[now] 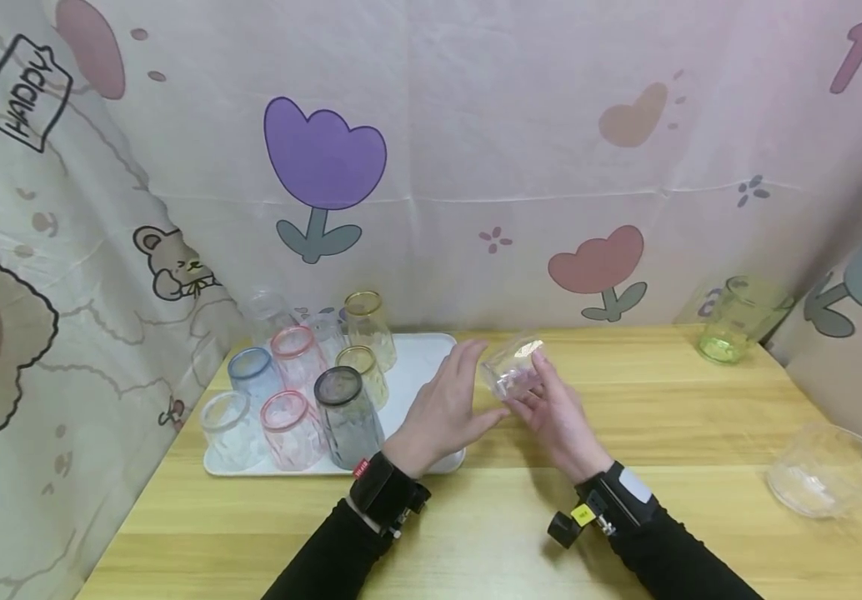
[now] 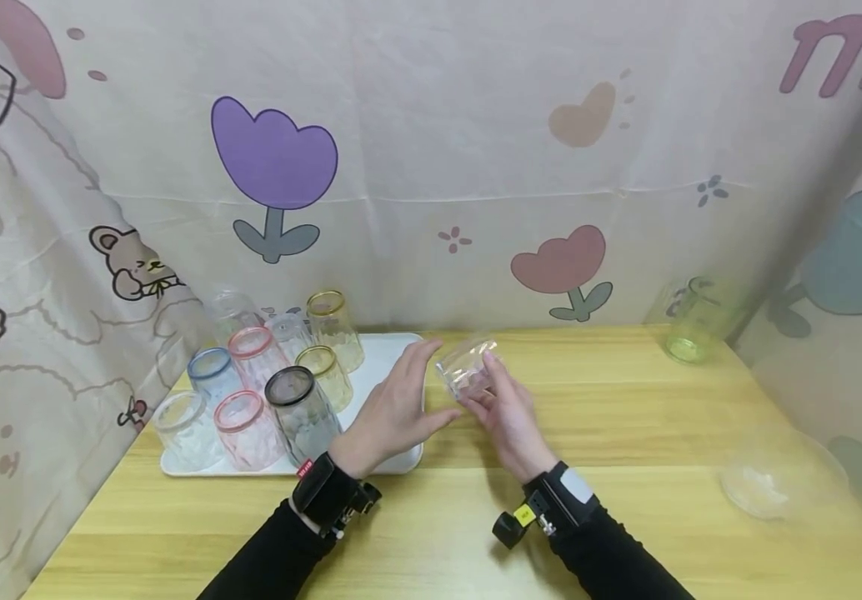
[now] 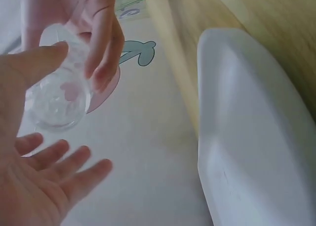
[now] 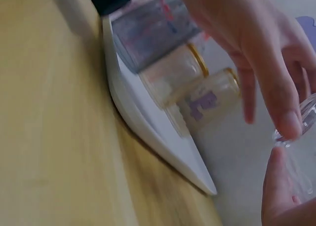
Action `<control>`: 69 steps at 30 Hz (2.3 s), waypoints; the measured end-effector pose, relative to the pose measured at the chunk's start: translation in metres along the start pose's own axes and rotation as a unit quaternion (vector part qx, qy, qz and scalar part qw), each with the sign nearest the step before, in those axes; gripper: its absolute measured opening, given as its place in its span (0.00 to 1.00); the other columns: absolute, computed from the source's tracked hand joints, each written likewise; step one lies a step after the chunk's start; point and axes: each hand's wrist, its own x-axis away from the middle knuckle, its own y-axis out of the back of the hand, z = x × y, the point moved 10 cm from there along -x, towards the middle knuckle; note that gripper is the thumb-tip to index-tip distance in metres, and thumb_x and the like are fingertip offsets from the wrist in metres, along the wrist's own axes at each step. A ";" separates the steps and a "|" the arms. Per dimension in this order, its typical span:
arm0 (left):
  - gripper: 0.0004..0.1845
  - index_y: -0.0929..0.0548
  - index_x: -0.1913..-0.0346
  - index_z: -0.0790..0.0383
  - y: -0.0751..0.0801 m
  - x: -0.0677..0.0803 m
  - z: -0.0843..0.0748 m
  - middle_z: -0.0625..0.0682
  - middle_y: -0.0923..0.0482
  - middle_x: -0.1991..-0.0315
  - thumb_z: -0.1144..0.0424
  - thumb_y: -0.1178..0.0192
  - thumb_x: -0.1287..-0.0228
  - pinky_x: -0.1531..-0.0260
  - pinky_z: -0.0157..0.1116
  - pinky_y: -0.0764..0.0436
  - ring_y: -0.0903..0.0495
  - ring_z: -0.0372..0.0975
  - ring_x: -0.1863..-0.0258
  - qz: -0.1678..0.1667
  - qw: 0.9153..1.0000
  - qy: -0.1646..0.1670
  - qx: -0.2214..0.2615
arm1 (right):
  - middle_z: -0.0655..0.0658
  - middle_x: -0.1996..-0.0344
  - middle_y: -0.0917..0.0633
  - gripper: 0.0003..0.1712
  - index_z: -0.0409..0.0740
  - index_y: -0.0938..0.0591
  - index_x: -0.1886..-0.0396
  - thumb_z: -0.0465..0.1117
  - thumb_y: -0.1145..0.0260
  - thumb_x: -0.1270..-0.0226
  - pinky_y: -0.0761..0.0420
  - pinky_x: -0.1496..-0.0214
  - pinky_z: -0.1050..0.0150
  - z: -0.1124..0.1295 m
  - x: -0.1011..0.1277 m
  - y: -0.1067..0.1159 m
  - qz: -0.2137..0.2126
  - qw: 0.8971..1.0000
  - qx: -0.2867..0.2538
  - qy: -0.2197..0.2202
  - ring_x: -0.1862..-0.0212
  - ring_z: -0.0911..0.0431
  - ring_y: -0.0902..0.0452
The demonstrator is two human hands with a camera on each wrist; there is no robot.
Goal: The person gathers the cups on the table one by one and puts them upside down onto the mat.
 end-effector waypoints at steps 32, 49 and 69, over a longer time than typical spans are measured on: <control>0.40 0.29 0.30 0.65 0.051 -0.008 0.004 0.65 0.34 0.36 0.71 0.22 0.46 0.72 0.29 0.17 0.17 0.46 0.62 -0.106 0.994 -0.014 -0.008 | 0.30 0.39 0.22 0.47 0.25 0.38 0.26 0.66 0.61 0.16 0.16 0.41 0.60 -0.017 -0.010 -0.026 0.090 0.992 0.087 -0.010 0.45 0.47 0.17; 0.38 0.32 0.27 0.65 0.068 -0.040 0.073 0.63 0.27 0.33 0.65 0.26 0.38 0.46 0.52 0.18 0.23 0.56 0.39 -0.224 0.949 0.214 0.056 | 0.41 0.58 0.14 0.27 0.28 0.21 0.39 0.37 0.26 0.34 0.14 0.62 0.62 -0.034 -0.030 -0.060 0.133 0.850 0.508 0.037 0.67 0.56 0.16; 0.39 0.38 0.24 0.67 0.011 -0.038 0.136 0.66 0.31 0.30 0.64 0.32 0.33 0.35 0.55 0.26 0.32 0.58 0.32 -0.092 0.927 0.360 0.040 | 0.43 0.66 0.19 0.18 0.33 0.15 0.55 0.30 0.21 0.47 0.21 0.61 0.59 -0.035 -0.032 -0.078 0.133 0.778 0.602 0.120 0.65 0.53 0.26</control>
